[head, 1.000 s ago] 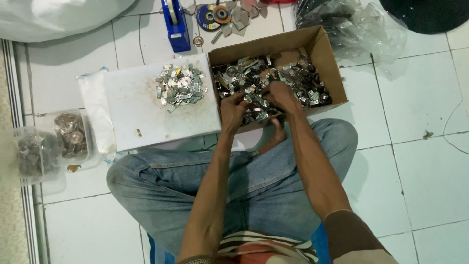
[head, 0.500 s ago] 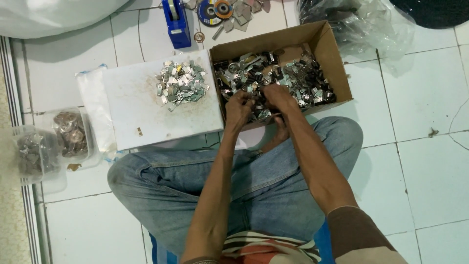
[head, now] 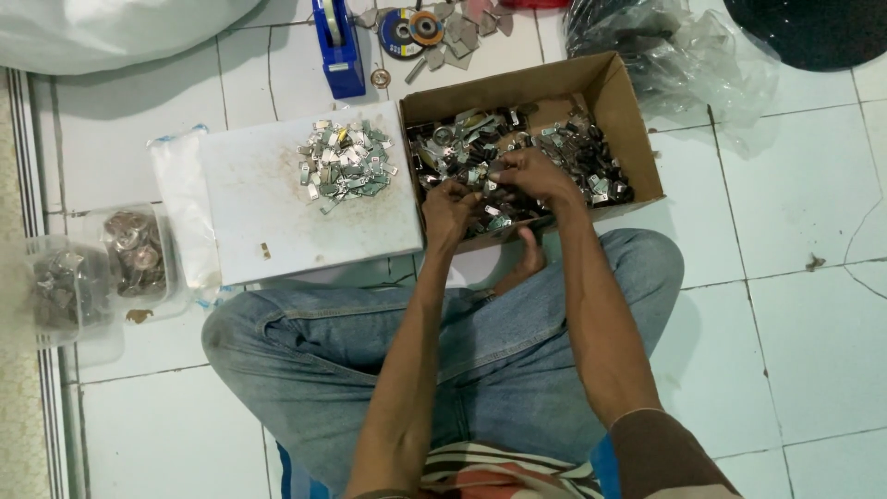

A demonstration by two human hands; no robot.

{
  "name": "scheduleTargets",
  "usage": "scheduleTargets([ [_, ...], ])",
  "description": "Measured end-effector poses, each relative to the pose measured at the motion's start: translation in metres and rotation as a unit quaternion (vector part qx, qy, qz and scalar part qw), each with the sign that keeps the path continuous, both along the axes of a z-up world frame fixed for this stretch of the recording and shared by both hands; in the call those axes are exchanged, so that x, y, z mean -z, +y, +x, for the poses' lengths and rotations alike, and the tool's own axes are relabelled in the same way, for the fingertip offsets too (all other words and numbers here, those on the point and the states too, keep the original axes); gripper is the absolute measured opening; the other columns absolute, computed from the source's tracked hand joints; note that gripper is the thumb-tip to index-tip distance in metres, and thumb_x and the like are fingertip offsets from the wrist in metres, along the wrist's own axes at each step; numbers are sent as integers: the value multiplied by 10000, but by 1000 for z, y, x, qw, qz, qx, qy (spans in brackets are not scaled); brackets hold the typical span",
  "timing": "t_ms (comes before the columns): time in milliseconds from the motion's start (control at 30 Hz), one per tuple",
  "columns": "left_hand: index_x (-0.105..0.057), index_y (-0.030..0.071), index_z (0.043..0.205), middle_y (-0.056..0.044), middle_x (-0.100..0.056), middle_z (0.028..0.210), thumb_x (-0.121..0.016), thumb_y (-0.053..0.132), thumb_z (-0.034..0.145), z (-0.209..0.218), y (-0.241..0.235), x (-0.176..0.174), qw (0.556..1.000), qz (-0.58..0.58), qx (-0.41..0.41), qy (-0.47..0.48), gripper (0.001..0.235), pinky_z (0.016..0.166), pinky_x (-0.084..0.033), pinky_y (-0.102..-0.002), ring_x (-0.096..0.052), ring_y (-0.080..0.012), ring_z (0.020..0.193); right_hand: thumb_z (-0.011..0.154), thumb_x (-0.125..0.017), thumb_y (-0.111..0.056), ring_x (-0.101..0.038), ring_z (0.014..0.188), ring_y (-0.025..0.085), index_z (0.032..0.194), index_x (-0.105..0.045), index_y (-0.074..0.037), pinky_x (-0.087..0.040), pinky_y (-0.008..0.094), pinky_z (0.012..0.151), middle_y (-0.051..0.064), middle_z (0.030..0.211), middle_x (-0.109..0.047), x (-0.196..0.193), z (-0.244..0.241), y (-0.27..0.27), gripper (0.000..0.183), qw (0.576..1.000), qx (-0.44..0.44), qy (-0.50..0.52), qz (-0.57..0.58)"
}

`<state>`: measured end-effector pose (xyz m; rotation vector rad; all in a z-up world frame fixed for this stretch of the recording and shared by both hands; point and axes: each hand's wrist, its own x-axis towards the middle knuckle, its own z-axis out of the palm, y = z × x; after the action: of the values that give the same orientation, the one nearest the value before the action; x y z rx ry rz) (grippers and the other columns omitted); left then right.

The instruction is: The person sits cross-legged on the floor and sorts small metal parts from a cardboard box onto a white board. They pick up handfuls of parts, separate them, and place the sorted pieces onto the board. The person then gathers the sorted parts from the board and places them into a plastic bag.

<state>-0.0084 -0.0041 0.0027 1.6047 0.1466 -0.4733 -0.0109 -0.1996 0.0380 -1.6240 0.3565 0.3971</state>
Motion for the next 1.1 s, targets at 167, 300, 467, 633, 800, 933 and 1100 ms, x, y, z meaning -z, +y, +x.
scheduleTargets([
  [167, -748, -21, 1045, -266, -745, 958, -772, 211, 822, -2, 2, 4, 999, -18, 6, -30, 322, 621, -613, -446, -745, -335, 868, 886, -794, -89, -729, 678, 204, 950, -737, -50, -630, 354, 575, 104, 774, -725, -8, 3, 2, 93, 1000, 5, 1, 11],
  [300, -741, -56, 1095, -295, -737, 1013, -719, 113, 881, -4, -1, -20, 1000, 1, -3, -11, 273, 651, -627, -416, -745, -337, 894, 869, -797, -101, -772, 791, 251, 975, -729, -44, -658, 363, 666, 100, 875, -731, -11, 1, 4, 138, 999, 12, 22, 30],
  [467, -706, -66, 1136, -270, -702, 1016, -660, 92, 928, 2, 4, -13, 996, -80, -21, 36, 266, 705, -634, -391, -710, -299, 903, 918, -749, -91, -779, 817, 291, 929, -682, -45, -670, 415, 704, 117, 853, -732, -19, 0, 9, 82, 998, 16, 18, 54],
  [633, -714, -58, 1184, -251, -638, 984, -585, 58, 958, 0, 10, -24, 984, -157, -32, 82, 285, 814, -668, -426, -686, -291, 869, 933, -719, -76, -778, 798, 305, 962, -703, -22, -668, 467, 714, 147, 861, -739, -21, -1, 14, 64, 996, -11, 12, 86],
  [800, -607, -125, 1292, -164, -491, 977, -638, 77, 940, 3, 15, -32, 952, -270, -46, 138, 407, 905, -644, -483, -680, -294, 831, 953, -699, -51, -775, 887, 316, 1032, -716, -10, -657, 499, 769, 154, 964, -749, -19, 4, 9, 91, 993, -21, -12, 116],
  [933, -604, -40, 1262, -173, -498, 1045, -700, 212, 933, 9, 20, -31, 927, -333, -42, 170, 426, 1029, -530, -573, -650, -392, 994, 947, -719, -62, -777, 899, 315, 1060, -730, 0, -655, 489, 780, 174, 979, -756, -24, -1, 13, 129, 993, -10, -4, 120],
  [1100, -529, -80, 1445, -276, -458, 1167, -588, 446, 961, 16, 22, -27, 911, -358, -13, 206, 717, 1103, -484, -535, -546, -481, 1265, 990, -719, -211, -778, 851, 314, 1114, -742, -23, -653, 473, 753, 153, 989, -752, -10, 2, 10, 227, 991, 7, -7, 136],
])
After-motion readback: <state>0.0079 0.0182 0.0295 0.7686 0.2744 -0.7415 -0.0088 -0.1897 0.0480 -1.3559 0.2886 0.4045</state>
